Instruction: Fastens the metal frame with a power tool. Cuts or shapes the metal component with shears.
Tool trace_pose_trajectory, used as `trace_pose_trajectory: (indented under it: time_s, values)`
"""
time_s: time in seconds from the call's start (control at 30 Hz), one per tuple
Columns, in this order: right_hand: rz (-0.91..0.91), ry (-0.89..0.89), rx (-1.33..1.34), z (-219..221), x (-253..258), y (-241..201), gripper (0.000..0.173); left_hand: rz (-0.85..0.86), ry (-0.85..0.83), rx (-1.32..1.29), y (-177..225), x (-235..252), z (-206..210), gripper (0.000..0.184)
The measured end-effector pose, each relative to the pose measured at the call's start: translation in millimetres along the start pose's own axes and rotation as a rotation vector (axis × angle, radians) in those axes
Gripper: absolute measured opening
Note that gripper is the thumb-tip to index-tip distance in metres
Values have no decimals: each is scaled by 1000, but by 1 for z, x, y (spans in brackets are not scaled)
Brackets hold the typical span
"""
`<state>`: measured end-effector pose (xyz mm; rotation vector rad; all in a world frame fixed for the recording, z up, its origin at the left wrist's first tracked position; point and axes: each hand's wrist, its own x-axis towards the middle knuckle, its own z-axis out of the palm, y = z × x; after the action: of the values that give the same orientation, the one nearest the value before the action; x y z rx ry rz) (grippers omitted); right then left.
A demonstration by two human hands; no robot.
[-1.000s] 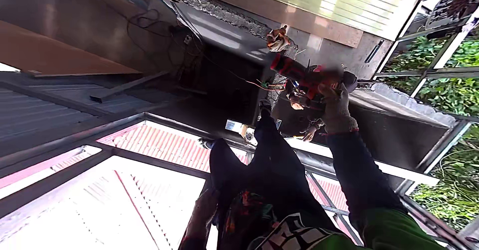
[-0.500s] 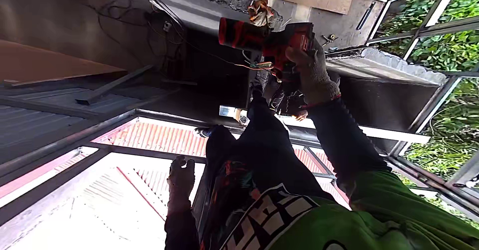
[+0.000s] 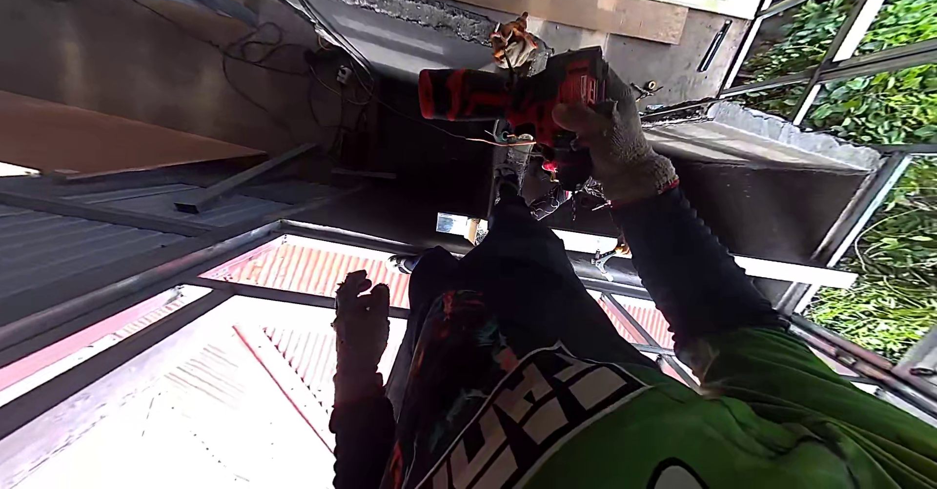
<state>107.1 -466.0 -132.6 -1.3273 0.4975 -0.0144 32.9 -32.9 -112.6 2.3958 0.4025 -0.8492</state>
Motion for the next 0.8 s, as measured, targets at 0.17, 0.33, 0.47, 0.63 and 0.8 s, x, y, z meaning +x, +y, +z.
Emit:
trace_pose_trajectory:
  time_s: [0.17, 0.33, 0.47, 0.63, 0.8]
  values:
    - [-47, -127, -2, 8, -7, -14, 64, 48, 6, -68, 13, -7, -3, 56]
    - [-31, -172, -48, 6, -22, -24, 66, 47, -19, -62, -1, -3, -1, 57]
    - [-36, -180, -38, -3, -34, -28, 63, 6, -54, -55, -7, -2, 1, 59]
    - [-56, -183, -44, -6, -43, -32, 62, 21, -37, -86, 3, -2, -5, 57]
    - [-45, -243, -77, 8, -48, -31, 65, 191, 79, -171, 33, -22, -21, 58]
